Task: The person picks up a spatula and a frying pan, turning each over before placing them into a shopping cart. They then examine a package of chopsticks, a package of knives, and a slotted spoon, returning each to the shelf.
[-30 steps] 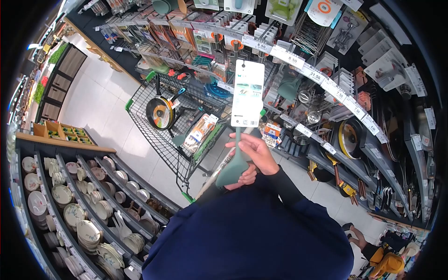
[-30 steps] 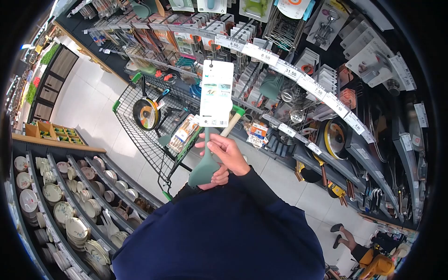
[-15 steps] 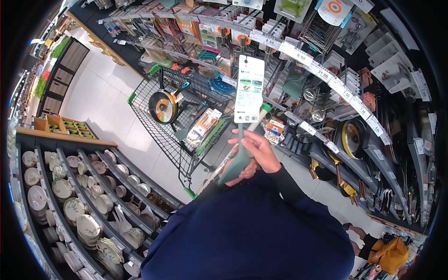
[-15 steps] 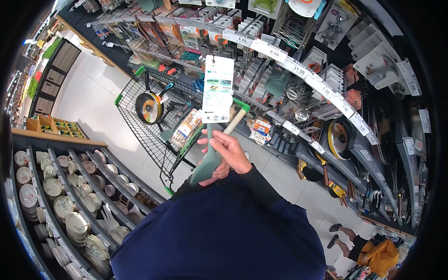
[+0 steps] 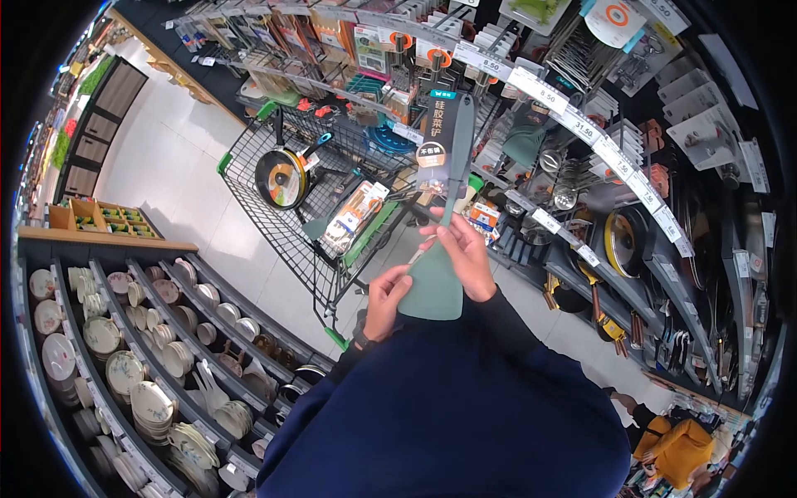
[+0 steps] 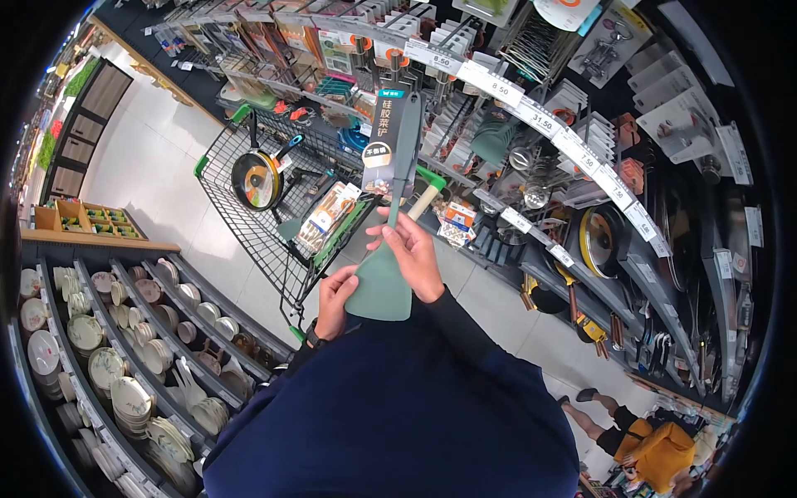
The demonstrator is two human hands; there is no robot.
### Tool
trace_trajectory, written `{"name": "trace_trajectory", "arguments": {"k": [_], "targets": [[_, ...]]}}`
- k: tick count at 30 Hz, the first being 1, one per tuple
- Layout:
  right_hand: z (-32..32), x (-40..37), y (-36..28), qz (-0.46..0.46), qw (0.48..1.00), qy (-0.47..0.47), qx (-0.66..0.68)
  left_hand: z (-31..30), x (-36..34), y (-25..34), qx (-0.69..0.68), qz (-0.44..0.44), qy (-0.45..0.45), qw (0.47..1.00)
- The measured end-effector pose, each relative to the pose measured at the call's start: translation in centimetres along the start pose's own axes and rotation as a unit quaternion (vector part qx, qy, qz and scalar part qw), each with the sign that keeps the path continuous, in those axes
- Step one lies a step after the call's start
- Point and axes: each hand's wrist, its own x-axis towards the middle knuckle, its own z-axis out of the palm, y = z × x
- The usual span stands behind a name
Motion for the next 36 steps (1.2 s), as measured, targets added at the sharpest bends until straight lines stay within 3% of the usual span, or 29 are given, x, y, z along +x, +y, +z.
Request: {"name": "trace_trajectory", "arguments": {"k": [6, 14, 18, 19, 22, 24, 26, 28, 29, 31, 32, 34, 35, 36], "targets": [[0.7, 0.7, 1.2, 0.013, 1.000, 0.008, -0.009, -1.8, -0.5, 0.1, 0.024, -0.042, -0.009, 0.999], [2.5, 3.2, 1.9, 0.025, 1.000, -0.007, -0.010, -3.3, 0.6, 0.4, 0.015, -0.037, 0.016, 0.999], [3.3, 5.6, 3.6, 0.018, 0.999, 0.043, 0.011, -4.0, 0.6, 0.2, -0.100, -0.054, -0.005, 0.994], [3.3, 6.1, 4.7, 0.015, 0.997, 0.070, 0.026, -3.9, 0.7, -0.3, -0.071, -0.066, -0.002, 0.995], [3.4, 7.2, 7.2, 0.026, 0.999, 0.039, 0.020, -2.5, 1.2, -0.9, -0.032, -0.043, 0.092, 0.994], [2.4, 8.2, 8.8, 0.036, 0.999, 0.019, 0.000, -3.8, 1.6, -1.5, -0.039, -0.047, 0.106, 0.992], [0.4, 9.3, 11.4, 0.065, 0.985, -0.016, -0.161, -6.1, 2.1, -1.5, -0.101, -0.115, 0.187, 0.970], [-1.1, 9.8, 13.1, 0.063, 0.986, -0.007, -0.156, -9.1, 3.0, -0.1, -0.041, -0.117, 0.234, 0.964], [-2.2, 10.3, 13.9, 0.034, 0.974, -0.004, -0.224, -10.3, 3.2, 0.1, -0.029, -0.091, 0.261, 0.961], [-3.9, 11.2, 15.4, -0.035, 0.928, 0.009, -0.370, -15.3, 3.8, -0.8, 0.034, -0.105, 0.232, 0.966], [-4.2, 11.5, 15.4, -0.031, 0.929, 0.011, -0.369, -16.9, 4.5, -0.3, 0.055, -0.088, 0.244, 0.964], [-4.3, 12.2, 15.3, -0.109, 0.781, 0.006, -0.615, -22.3, 6.6, -2.4, 0.077, -0.115, 0.240, 0.961], [-3.8, 12.7, 15.4, -0.062, 0.730, 0.020, -0.681, -25.1, 7.9, -3.8, 0.075, -0.137, 0.242, 0.958], [-3.5, 13.2, 15.5, -0.057, 0.732, 0.023, -0.678, -27.3, 9.3, -5.3, 0.073, -0.161, 0.244, 0.954]]}}
